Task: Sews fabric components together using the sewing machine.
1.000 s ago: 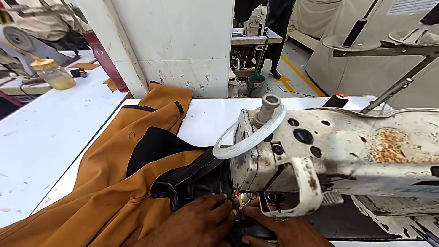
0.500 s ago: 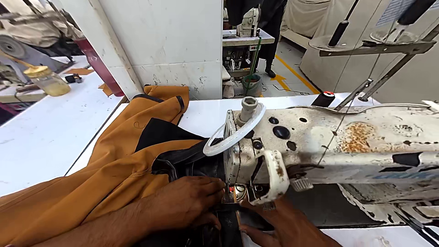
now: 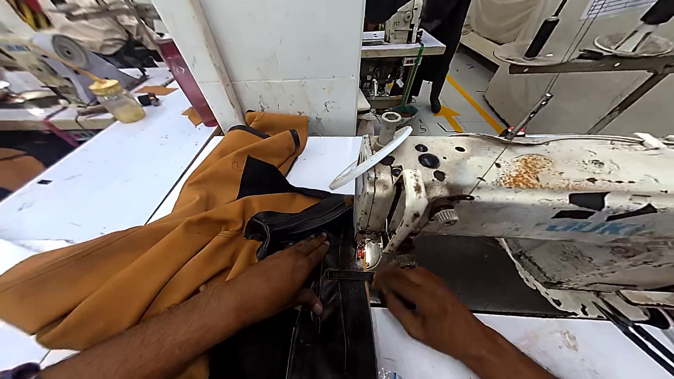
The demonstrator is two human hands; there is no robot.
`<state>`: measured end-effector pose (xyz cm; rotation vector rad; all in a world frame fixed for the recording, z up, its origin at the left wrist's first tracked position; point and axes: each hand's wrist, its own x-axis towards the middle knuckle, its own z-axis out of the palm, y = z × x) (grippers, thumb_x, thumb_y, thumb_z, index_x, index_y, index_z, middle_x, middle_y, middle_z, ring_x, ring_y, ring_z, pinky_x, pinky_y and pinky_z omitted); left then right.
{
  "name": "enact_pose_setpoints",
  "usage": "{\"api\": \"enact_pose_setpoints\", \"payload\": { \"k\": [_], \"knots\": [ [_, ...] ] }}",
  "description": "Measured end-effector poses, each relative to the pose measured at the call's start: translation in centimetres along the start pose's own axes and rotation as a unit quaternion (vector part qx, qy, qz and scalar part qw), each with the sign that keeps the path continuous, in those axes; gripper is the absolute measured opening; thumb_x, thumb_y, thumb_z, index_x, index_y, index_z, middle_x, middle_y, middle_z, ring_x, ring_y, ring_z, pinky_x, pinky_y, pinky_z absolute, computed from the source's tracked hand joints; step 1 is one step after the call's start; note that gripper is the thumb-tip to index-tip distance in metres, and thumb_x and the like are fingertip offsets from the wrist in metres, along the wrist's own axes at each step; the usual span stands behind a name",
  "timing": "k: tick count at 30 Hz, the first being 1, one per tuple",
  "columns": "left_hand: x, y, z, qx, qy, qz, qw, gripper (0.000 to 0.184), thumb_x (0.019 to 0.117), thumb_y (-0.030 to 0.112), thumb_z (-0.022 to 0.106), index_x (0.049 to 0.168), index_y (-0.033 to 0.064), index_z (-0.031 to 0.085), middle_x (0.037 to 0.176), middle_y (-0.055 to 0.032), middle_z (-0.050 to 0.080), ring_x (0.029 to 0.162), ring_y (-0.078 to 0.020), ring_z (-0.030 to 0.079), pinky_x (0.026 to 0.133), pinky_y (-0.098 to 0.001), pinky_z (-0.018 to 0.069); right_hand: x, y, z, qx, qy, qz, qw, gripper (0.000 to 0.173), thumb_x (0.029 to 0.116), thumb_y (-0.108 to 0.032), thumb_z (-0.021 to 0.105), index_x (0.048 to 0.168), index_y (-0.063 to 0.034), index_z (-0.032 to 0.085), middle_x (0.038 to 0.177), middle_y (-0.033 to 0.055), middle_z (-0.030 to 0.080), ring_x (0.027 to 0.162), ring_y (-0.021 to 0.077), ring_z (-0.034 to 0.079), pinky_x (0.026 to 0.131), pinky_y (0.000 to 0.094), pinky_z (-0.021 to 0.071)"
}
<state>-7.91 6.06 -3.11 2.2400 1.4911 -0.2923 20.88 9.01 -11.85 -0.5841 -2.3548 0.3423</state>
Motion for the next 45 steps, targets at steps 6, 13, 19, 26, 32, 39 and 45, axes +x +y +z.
{"api": "enact_pose_setpoints", "payload": {
  "k": [6, 13, 19, 26, 32, 39, 45],
  "knots": [
    [0.8, 0.8, 1.4, -0.020, 0.143, -0.035, 0.989, 0.056, 0.0986, 0.047, 0.063, 0.139, 0.0076, 0.063, 0.146, -0.0110, 0.058, 0.135, -0.0234, 0.056, 0.110, -0.0432, 0.0472, 0.7, 0.8, 1.2, -0.038, -0.011, 0.033, 0.999, 0.025, 0.1059, -0.031, 0.054, 0.113, -0.0215, 0.076, 0.111, -0.0044, 0.075, 0.107, 0.0106, 0.068, 0.092, 0.0307, 0.0546],
    [1.6, -0.5, 3.3, -0.044, 0.272, 0.128, 0.953, 0.013, 0.0949, 0.027, 0.069, 0.101, 0.0192, 0.078, 0.095, 0.0053, 0.071, 0.088, -0.0054, 0.068, 0.079, -0.0245, 0.0587, 0.7, 1.0, 1.2, -0.047, -0.005, 0.041, 0.998, 0.024, 0.1048, -0.022, 0.055, 0.111, -0.0204, 0.077, 0.106, -0.0017, 0.073, 0.100, 0.0109, 0.067, 0.088, 0.0266, 0.0553],
    [1.7, -1.2, 4.1, -0.067, 0.289, 0.146, 0.944, 0.019, 0.0975, 0.032, 0.062, 0.100, 0.0230, 0.079, 0.098, 0.0083, 0.072, 0.093, -0.0014, 0.068, 0.081, -0.0211, 0.0575, 0.5, 0.9, 1.1, -0.031, -0.004, 0.051, 0.998, 0.023, 0.1051, -0.021, 0.055, 0.113, -0.0202, 0.076, 0.104, -0.0004, 0.074, 0.101, 0.0110, 0.068, 0.089, 0.0260, 0.0553],
    [1.7, -1.2, 4.3, -0.060, 0.294, 0.160, 0.940, 0.023, 0.0987, 0.029, 0.058, 0.108, 0.0264, 0.079, 0.097, 0.0065, 0.071, 0.091, -0.0053, 0.068, 0.078, -0.0227, 0.0576, 0.5, 0.9, 1.1, -0.009, -0.008, 0.053, 0.999, 0.023, 0.1050, -0.019, 0.056, 0.116, -0.0197, 0.076, 0.111, 0.0031, 0.074, 0.106, 0.0141, 0.068, 0.092, 0.0288, 0.0558],
    [1.8, -1.4, 4.3, -0.044, 0.306, 0.185, 0.933, 0.023, 0.0974, 0.024, 0.058, 0.107, 0.0262, 0.079, 0.099, 0.0048, 0.072, 0.091, -0.0084, 0.068, 0.077, -0.0244, 0.0579, 0.3, 0.9, 1.0, -0.006, -0.025, 0.055, 0.998, 0.025, 0.1040, -0.017, 0.057, 0.120, -0.0217, 0.075, 0.115, 0.0064, 0.073, 0.113, 0.0184, 0.067, 0.098, 0.0329, 0.0548],
    [1.5, -1.7, 3.2, -0.130, 0.236, 0.139, 0.953, 0.025, 0.0950, 0.025, 0.065, 0.119, 0.0157, 0.066, 0.100, 0.0065, 0.070, 0.090, -0.0043, 0.068, 0.081, -0.0232, 0.0590, 0.4, 0.1, 0.2, -0.107, -0.066, 0.042, 0.991, 0.032, 0.1020, -0.020, 0.053, 0.126, -0.0298, 0.071, 0.124, 0.0081, 0.070, 0.118, 0.0234, 0.064, 0.100, 0.0416, 0.0516],
    [0.8, -1.9, 1.8, -0.223, 0.140, 0.073, 0.962, 0.050, 0.0874, 0.026, 0.077, 0.130, 0.0179, 0.053, 0.109, 0.0084, 0.067, 0.095, -0.0006, 0.067, 0.083, -0.0179, 0.0576, 0.3, 0.0, 0.2, -0.132, -0.064, 0.038, 0.988, 0.033, 0.1040, -0.048, 0.051, 0.126, -0.0333, 0.071, 0.126, 0.0064, 0.069, 0.118, 0.0227, 0.063, 0.098, 0.0460, 0.0496]
  ]
}}
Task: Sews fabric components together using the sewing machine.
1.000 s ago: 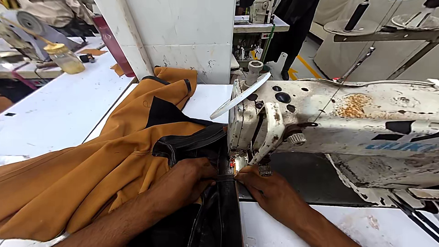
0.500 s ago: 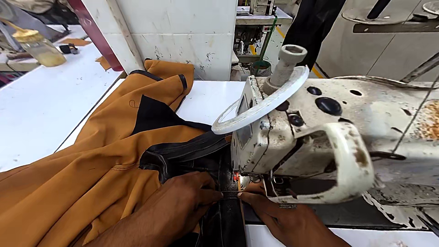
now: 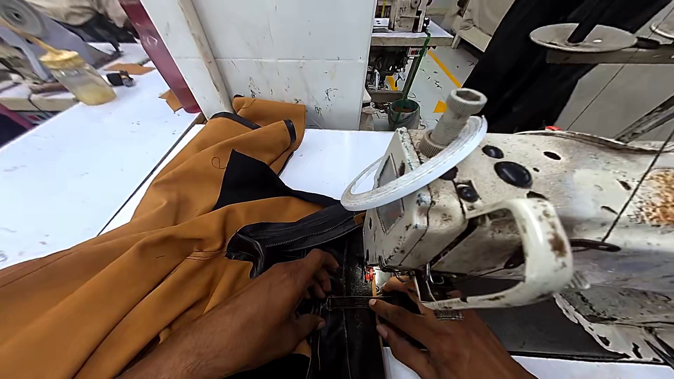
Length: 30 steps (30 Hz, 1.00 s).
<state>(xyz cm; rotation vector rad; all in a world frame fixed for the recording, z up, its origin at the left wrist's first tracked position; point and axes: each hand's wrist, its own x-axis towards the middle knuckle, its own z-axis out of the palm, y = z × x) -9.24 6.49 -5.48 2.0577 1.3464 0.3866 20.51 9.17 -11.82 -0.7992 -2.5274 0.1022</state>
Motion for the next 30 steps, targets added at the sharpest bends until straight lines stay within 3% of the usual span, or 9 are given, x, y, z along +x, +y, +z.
{"api": "enact_pose_setpoints", "payload": {
  "k": [3, 5, 8, 10, 26, 30],
  "knots": [
    [-0.4, 0.3, 0.7, 0.108, 0.079, 0.074, 0.988, 0.028, 0.0989, 0.030, 0.060, 0.122, 0.0141, 0.065, 0.107, 0.0018, 0.068, 0.096, -0.0077, 0.067, 0.084, -0.0254, 0.0587, 0.1, -0.1, 0.0, -0.012, -0.002, -0.001, 1.000, 0.039, 0.1014, -0.058, 0.050, 0.125, -0.0357, 0.071, 0.126, 0.0049, 0.069, 0.117, 0.0227, 0.063, 0.097, 0.0482, 0.0489],
    [-0.3, 0.7, 1.9, 0.170, 0.127, 0.155, 0.965, 0.028, 0.1053, 0.030, 0.051, 0.115, 0.0110, 0.069, 0.113, -0.0047, 0.069, 0.104, -0.0154, 0.068, 0.087, -0.0302, 0.0586, 0.0, -0.1, 0.1, -0.017, 0.001, 0.001, 1.000, 0.040, 0.1006, -0.061, 0.050, 0.124, -0.0361, 0.071, 0.126, 0.0044, 0.069, 0.117, 0.0219, 0.063, 0.098, 0.0477, 0.0481],
    [0.0, 0.5, 3.2, 0.186, 0.095, 0.278, 0.937, 0.037, 0.1096, 0.031, 0.047, 0.127, 0.0040, 0.066, 0.131, -0.0121, 0.066, 0.129, -0.0223, 0.060, 0.112, -0.0326, 0.0471, 0.1, -0.1, 0.2, -0.009, 0.010, 0.003, 1.000, 0.038, 0.1001, -0.060, 0.052, 0.122, -0.0357, 0.073, 0.125, 0.0036, 0.070, 0.118, 0.0206, 0.063, 0.102, 0.0474, 0.0466],
    [0.3, -0.4, 3.7, 0.201, 0.066, 0.315, 0.925, 0.041, 0.1098, 0.033, 0.046, 0.130, 0.0014, 0.064, 0.135, -0.0134, 0.065, 0.135, -0.0248, 0.056, 0.117, -0.0345, 0.0420, 0.1, -0.1, 0.2, -0.004, 0.011, 0.006, 1.000, 0.039, 0.1002, -0.060, 0.052, 0.122, -0.0355, 0.073, 0.124, 0.0040, 0.070, 0.117, 0.0204, 0.063, 0.102, 0.0472, 0.0457],
    [1.5, -1.3, 3.3, 0.228, 0.058, 0.323, 0.917, 0.043, 0.1095, 0.037, 0.046, 0.130, 0.0053, 0.066, 0.132, -0.0094, 0.067, 0.133, -0.0212, 0.058, 0.113, -0.0314, 0.0446, 0.1, 0.0, 0.4, -0.013, 0.016, 0.056, 0.998, 0.041, 0.0987, -0.066, 0.049, 0.125, -0.0438, 0.071, 0.131, 0.0005, 0.068, 0.119, 0.0199, 0.062, 0.100, 0.0492, 0.0448],
    [2.0, -1.3, 3.0, 0.231, 0.058, 0.325, 0.915, 0.042, 0.1095, 0.038, 0.045, 0.128, 0.0061, 0.067, 0.131, -0.0083, 0.068, 0.131, -0.0200, 0.059, 0.112, -0.0306, 0.0460, 0.0, 0.0, 0.4, -0.011, 0.030, 0.061, 0.998, 0.041, 0.0988, -0.065, 0.050, 0.126, -0.0418, 0.071, 0.131, 0.0014, 0.068, 0.122, 0.0203, 0.061, 0.103, 0.0507, 0.0445]
  ]
}}
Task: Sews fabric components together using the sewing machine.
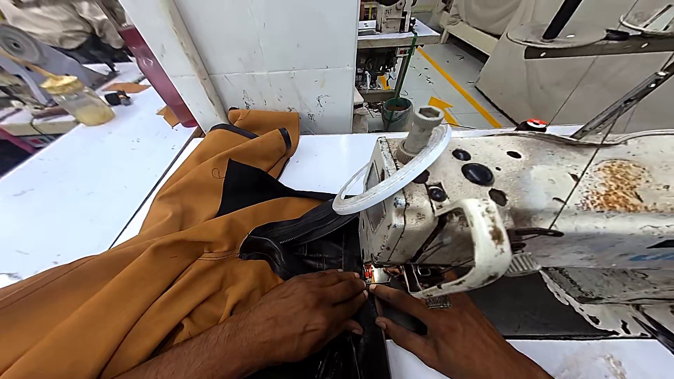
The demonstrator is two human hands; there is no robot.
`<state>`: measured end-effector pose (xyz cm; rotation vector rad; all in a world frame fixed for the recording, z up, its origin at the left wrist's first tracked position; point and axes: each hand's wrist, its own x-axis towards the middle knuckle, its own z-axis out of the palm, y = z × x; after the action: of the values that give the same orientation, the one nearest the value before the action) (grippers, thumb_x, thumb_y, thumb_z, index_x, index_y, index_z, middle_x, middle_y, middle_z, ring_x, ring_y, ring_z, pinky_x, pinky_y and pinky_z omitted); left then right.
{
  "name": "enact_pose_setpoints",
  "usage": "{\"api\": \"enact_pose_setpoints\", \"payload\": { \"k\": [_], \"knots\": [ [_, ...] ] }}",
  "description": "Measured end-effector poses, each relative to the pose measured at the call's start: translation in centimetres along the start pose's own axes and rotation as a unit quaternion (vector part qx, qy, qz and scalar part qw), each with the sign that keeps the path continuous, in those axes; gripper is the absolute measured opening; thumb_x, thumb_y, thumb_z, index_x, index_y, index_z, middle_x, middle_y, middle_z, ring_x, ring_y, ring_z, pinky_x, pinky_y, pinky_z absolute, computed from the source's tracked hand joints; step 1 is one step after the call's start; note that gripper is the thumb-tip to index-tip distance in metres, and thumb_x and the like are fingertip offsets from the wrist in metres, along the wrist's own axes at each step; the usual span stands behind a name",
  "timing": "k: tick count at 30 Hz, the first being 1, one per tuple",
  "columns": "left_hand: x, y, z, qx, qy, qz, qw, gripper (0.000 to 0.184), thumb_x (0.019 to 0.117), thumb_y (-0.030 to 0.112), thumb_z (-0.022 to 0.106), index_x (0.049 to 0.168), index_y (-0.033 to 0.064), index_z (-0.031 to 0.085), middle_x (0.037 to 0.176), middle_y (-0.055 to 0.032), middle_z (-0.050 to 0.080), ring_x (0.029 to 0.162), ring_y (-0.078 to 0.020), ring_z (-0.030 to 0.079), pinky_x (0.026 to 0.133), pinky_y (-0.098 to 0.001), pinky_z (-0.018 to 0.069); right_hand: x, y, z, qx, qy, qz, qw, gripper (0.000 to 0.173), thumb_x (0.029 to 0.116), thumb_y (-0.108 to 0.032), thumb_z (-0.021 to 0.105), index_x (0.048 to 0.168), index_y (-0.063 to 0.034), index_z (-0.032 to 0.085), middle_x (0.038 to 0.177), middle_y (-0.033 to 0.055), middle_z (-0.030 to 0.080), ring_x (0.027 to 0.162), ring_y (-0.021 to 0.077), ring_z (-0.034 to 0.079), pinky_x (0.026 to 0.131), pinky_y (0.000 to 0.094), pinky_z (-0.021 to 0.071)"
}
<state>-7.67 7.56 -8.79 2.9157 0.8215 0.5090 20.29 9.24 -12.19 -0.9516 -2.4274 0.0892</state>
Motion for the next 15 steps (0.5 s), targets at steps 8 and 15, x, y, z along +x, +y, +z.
{"api": "enact_pose_setpoints", "payload": {
  "k": [8, 15],
  "knots": [
    [0.5, -0.6, -0.2, 0.015, 0.000, -0.006, 1.000, 0.041, 0.1092, 0.038, 0.045, 0.126, 0.0082, 0.068, 0.124, -0.0067, 0.070, 0.127, -0.0176, 0.061, 0.109, -0.0280, 0.0473, -0.2, 0.0, 0.4, 0.008, 0.014, 0.025, 1.000, 0.046, 0.0988, -0.063, 0.051, 0.128, -0.0338, 0.071, 0.132, 0.0054, 0.068, 0.126, 0.0211, 0.060, 0.106, 0.0491, 0.0461],
    [1.0, -1.4, -0.4, 0.033, 0.005, -0.003, 0.999, 0.040, 0.1088, 0.039, 0.046, 0.123, 0.0101, 0.069, 0.119, -0.0056, 0.071, 0.123, -0.0156, 0.063, 0.107, -0.0272, 0.0480, -0.2, -0.1, 0.4, -0.013, -0.010, 0.049, 0.999, 0.052, 0.1001, -0.065, 0.045, 0.133, -0.0321, 0.068, 0.126, 0.0051, 0.070, 0.121, 0.0215, 0.063, 0.103, 0.0463, 0.0489]
  ]
}}
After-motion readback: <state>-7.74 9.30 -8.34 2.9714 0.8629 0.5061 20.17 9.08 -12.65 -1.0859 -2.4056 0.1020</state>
